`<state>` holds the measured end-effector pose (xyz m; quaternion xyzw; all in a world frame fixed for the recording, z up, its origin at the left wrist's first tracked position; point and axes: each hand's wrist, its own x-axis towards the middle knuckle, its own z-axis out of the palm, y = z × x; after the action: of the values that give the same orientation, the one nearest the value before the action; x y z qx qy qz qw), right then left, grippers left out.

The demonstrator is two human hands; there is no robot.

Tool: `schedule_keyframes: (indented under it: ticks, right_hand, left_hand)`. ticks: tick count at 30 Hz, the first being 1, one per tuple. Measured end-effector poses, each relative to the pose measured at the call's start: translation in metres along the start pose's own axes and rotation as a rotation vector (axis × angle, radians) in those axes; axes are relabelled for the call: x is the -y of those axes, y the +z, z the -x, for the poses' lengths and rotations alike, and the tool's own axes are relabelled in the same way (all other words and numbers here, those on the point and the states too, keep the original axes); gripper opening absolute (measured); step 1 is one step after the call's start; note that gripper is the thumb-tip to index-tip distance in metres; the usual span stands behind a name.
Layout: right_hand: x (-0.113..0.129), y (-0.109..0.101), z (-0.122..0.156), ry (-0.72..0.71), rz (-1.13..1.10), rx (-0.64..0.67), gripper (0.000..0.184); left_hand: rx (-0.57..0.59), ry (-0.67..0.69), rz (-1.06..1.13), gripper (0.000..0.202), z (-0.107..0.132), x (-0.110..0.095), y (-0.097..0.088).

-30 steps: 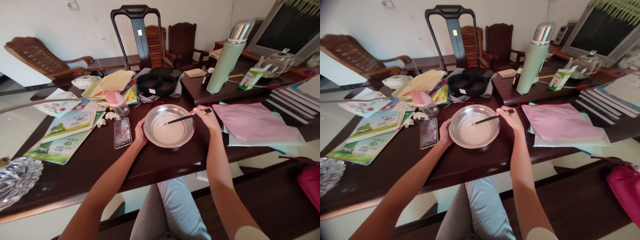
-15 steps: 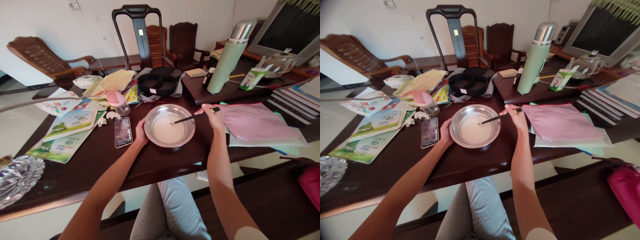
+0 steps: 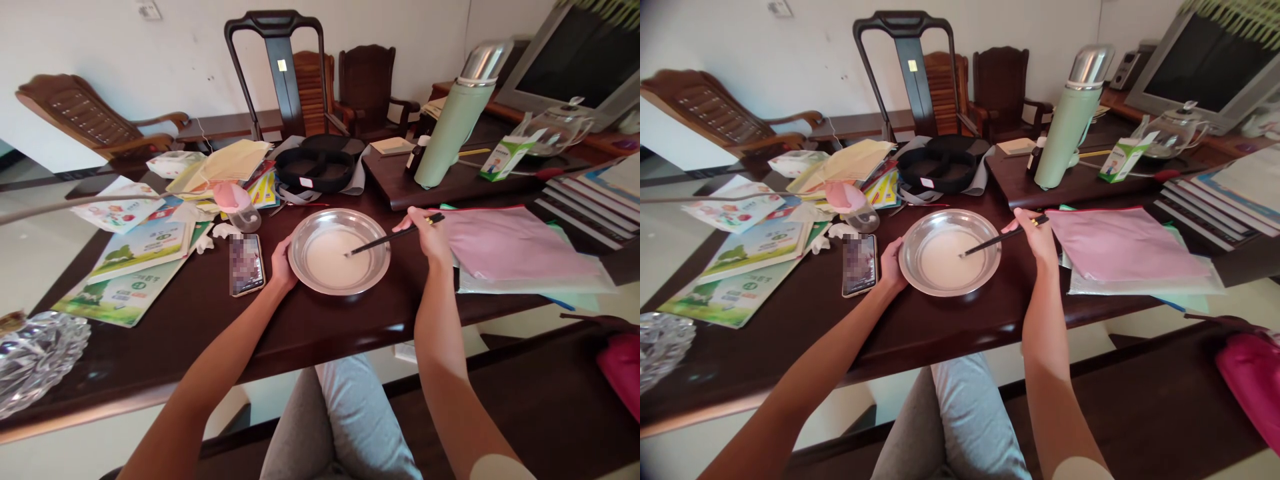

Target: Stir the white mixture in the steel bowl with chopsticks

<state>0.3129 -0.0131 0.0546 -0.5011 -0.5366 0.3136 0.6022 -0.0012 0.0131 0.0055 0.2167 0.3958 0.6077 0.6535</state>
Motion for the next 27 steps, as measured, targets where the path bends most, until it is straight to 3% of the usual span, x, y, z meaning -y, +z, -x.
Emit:
schedule_keyframes:
  ticks: [6, 11, 13, 17, 19, 25, 27]
  right_hand:
    - [0.006, 0.012, 0.000, 0.011, 0.035, 0.266, 0.055]
    - [0.001, 0.001, -0.001, -0.008, 0.005, 0.004, 0.057]
    - [-0.001, -0.002, 0.000, -0.008, -0.020, -0.005, 0.060]
    - [0.003, 0.009, 0.000, -0.008, 0.000, 0.272, 0.055]
    - [0.005, 0.015, -0.001, -0.010, 0.015, 0.322, 0.053]
    - [-0.003, 0.000, -0.002, -0.022, -0.013, -0.008, 0.055]
    - [-0.004, -0.002, -0.001, -0.017, -0.044, 0.029, 0.057]
  left_hand:
    - [-0.005, 0.013, 0.001, 0.018, -0.002, 0.002, -0.003]
    - [0.009, 0.014, 0.008, 0.021, -0.002, 0.002, -0.003]
    - [0.011, 0.009, 0.004, 0.020, -0.002, 0.002, -0.002]
    - [-0.003, 0.017, 0.000, 0.017, -0.002, 0.002, -0.001]
    - [-0.011, 0.016, 0.000, 0.017, -0.002, 0.002, -0.001]
    - [-0.001, 0.016, -0.007, 0.016, -0.001, 0.000, 0.000]
    - [0.008, 0.024, -0.007, 0.017, -0.001, 0.000, 0.000]
